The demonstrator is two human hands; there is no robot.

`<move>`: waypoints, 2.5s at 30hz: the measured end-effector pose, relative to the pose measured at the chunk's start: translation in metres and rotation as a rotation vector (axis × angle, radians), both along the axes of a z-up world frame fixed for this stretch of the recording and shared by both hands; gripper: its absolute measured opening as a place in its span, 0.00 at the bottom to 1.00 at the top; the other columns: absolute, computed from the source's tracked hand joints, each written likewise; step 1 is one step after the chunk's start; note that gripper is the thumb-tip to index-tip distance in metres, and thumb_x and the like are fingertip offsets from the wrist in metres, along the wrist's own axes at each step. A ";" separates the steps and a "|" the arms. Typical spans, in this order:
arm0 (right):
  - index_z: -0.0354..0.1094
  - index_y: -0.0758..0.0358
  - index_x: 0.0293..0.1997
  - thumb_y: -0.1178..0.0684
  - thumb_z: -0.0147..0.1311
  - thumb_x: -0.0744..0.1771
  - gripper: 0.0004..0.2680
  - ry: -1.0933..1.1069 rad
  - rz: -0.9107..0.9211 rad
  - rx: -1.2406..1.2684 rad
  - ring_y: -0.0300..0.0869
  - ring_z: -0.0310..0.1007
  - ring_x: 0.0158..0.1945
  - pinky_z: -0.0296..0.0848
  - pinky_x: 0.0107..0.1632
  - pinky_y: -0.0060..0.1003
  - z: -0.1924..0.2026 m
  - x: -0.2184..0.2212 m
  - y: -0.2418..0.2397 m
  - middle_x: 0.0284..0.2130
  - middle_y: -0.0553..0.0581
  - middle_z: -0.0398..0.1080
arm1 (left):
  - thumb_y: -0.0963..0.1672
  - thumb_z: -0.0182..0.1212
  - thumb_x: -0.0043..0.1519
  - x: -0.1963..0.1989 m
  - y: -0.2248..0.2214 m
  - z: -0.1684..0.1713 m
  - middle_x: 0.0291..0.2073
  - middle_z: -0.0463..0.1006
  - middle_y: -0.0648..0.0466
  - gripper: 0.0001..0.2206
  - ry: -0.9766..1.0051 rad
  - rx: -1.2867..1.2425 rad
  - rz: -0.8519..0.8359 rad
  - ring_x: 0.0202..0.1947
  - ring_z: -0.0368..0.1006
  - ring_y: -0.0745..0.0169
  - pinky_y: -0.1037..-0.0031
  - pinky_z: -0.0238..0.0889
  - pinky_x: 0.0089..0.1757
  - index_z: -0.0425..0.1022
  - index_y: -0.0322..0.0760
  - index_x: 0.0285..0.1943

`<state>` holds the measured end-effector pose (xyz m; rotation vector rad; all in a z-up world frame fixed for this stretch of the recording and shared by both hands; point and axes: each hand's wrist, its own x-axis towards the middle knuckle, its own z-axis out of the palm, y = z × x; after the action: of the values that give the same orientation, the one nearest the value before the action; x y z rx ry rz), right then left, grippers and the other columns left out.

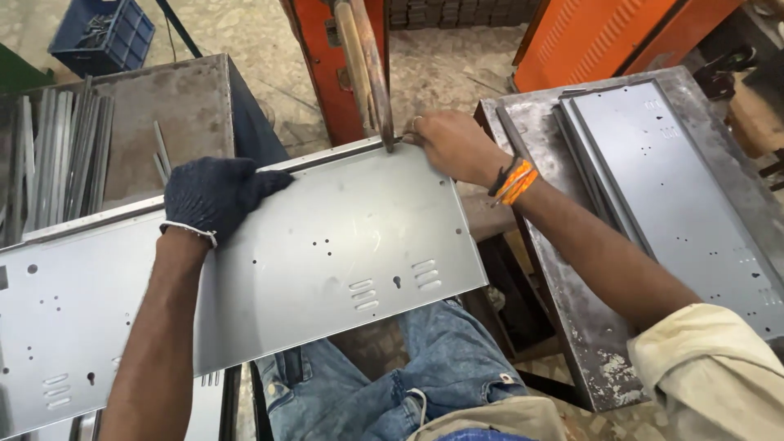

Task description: Spot welding a metal reinforcement strip onto a flat metal panel at a manual workstation.

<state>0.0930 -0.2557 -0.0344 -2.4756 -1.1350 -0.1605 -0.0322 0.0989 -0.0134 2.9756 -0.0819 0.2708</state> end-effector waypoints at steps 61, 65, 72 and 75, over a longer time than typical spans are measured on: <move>0.68 0.67 0.59 0.55 0.67 0.56 0.25 -0.208 -0.134 0.063 0.53 0.63 0.59 0.57 0.61 0.51 -0.113 -0.131 -0.008 0.52 0.62 0.67 | 0.60 0.73 0.46 -0.110 -0.092 -0.114 0.28 0.82 0.43 0.25 0.028 -0.176 0.141 0.32 0.79 0.40 0.54 0.69 0.37 0.84 0.40 0.38; 0.71 0.60 0.46 0.56 0.67 0.56 0.16 -0.126 -0.118 -0.062 0.53 0.65 0.55 0.58 0.57 0.51 -0.097 -0.134 -0.005 0.43 0.58 0.68 | 0.60 0.74 0.46 -0.111 -0.093 -0.113 0.28 0.82 0.43 0.24 0.056 -0.173 0.164 0.32 0.79 0.41 0.54 0.70 0.37 0.84 0.40 0.36; 0.69 0.61 0.46 0.62 0.62 0.59 0.13 -0.383 -0.162 -0.102 0.48 0.68 0.53 0.61 0.60 0.47 -0.102 -0.154 -0.005 0.43 0.55 0.68 | 0.60 0.75 0.45 -0.110 -0.095 -0.111 0.28 0.82 0.44 0.24 0.074 -0.128 0.211 0.31 0.79 0.41 0.54 0.70 0.35 0.84 0.41 0.36; 0.69 0.66 0.52 0.60 0.59 0.61 0.15 -0.115 -0.122 -0.002 0.53 0.68 0.51 0.63 0.57 0.47 -0.078 -0.175 -0.007 0.45 0.61 0.68 | 0.60 0.74 0.46 -0.112 -0.099 -0.105 0.28 0.82 0.45 0.24 0.090 -0.108 0.210 0.31 0.79 0.42 0.54 0.70 0.35 0.84 0.43 0.36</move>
<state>-0.0824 -0.2631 -0.1124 -2.5672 -1.0284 -0.3412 -0.1441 0.0001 -0.1181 2.8843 0.2483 0.1587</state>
